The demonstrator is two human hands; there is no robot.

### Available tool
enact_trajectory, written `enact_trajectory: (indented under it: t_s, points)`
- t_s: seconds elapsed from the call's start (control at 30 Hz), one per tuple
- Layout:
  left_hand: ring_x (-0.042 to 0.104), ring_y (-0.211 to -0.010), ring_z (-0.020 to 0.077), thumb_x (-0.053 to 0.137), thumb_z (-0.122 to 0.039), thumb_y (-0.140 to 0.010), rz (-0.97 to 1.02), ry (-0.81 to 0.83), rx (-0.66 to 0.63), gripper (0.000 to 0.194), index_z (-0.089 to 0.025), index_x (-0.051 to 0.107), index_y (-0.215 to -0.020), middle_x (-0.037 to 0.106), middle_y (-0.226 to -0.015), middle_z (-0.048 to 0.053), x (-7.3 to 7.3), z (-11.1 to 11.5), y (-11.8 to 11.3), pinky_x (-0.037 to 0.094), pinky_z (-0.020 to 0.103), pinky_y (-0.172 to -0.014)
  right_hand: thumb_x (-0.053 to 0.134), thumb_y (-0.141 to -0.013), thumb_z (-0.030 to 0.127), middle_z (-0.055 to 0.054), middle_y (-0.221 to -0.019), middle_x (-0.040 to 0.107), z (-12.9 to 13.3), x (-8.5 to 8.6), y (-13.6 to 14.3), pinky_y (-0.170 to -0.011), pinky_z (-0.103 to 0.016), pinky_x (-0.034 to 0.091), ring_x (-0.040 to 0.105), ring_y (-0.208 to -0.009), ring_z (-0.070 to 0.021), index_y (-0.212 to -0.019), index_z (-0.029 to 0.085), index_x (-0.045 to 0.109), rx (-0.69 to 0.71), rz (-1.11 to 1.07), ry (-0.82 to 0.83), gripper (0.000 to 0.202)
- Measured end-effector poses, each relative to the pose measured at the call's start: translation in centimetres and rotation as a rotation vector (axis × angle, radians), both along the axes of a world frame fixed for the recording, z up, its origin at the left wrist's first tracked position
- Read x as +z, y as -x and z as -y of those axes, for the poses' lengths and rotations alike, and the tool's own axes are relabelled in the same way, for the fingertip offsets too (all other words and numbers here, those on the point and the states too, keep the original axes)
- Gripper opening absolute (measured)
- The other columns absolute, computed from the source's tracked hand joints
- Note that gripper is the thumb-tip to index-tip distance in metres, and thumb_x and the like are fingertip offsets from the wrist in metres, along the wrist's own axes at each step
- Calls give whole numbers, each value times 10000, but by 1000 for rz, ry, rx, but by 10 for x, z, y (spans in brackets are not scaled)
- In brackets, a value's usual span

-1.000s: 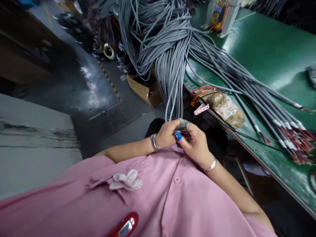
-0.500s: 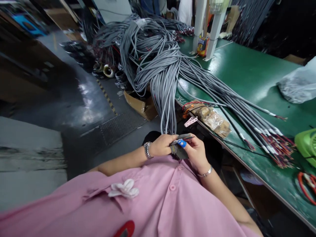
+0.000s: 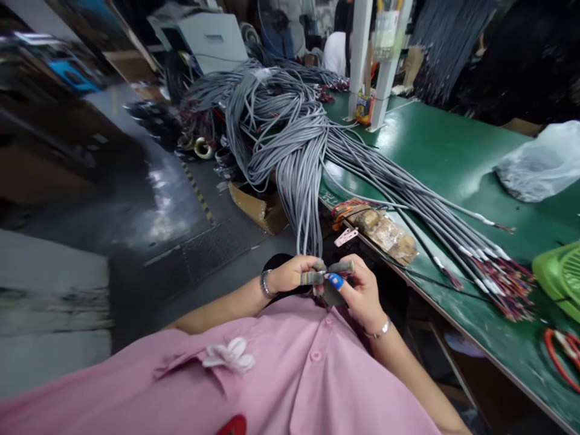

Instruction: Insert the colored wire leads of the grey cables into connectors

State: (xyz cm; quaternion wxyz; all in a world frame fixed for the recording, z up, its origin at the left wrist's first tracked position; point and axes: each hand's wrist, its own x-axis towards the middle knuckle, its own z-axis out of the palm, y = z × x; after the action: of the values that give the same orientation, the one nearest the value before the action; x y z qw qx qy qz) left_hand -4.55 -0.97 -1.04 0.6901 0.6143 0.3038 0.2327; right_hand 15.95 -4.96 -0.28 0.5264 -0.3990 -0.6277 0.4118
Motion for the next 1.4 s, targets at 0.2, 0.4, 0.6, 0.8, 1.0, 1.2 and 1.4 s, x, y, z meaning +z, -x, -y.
enact_trajectory:
  t_s: [0.2, 0.4, 0.6, 0.8, 1.0, 1.2, 1.4]
  points:
    - [678, -707, 161, 720, -500, -743, 161, 14, 316, 364, -147, 655, -801, 726, -783, 81, -1, 0, -4, 508, 254, -650, 713, -789, 283, -57, -919, 572, 6, 1, -4, -704, -352, 450, 536, -824, -220, -887, 274, 734, -84, 28, -61, 100]
    - [563, -507, 75, 764, -450, -662, 435, 107, 662, 352, -143, 598, -712, 714, -855, 83, 7, -2, 6, 235, 179, -388, 711, -804, 285, -47, -925, 651, 4, -12, 0, -745, -343, 484, 587, -833, -211, -938, 273, 731, -84, -12, 97, 136]
    - [652, -798, 170, 622, -485, -830, 150, -96, 477, 360, -155, 703, -946, 713, -920, 102, 23, 12, -9, 474, 247, -660, 752, -766, 307, -38, -861, 704, 1, -22, 14, -710, -325, 511, 602, -754, -189, -929, 252, 753, 82, -84, 248, 172]
    - [587, -530, 109, 575, -492, -865, -20, -148, 104, 368, -160, 641, -1010, 696, -781, 64, 17, 9, -7, 452, 217, -512, 768, -749, 322, 7, -664, 643, 0, -16, 8, -547, -250, 450, 530, -571, -123, -815, 221, 730, 108, -193, 375, 127]
    - [499, -419, 62, 613, -492, -838, -92, -56, -4, 357, -138, 572, -808, 652, -642, 32, 10, 5, 0, 374, 170, -415, 784, -726, 332, 17, -672, 626, -8, -22, 7, -542, -232, 424, 506, -560, -101, -803, 202, 712, 32, -306, 428, 168]
    - [543, -427, 72, 718, -456, -753, -101, -62, 212, 354, -145, 559, -807, 612, -623, -11, 7, 9, -7, 391, 165, -407, 787, -721, 350, 36, -629, 574, -16, -17, 16, -534, -221, 403, 476, -550, -91, -747, 198, 663, -23, -316, 446, 198]
    - [553, -432, 77, 667, -291, -786, -203, -230, 265, 158, -151, 601, -759, 563, -537, -43, 3, 15, -9, 399, 158, -420, 823, -652, 394, 44, -576, 547, -22, -12, 25, -496, -226, 368, 439, -511, -89, -681, 184, 627, -41, -277, 470, 289]
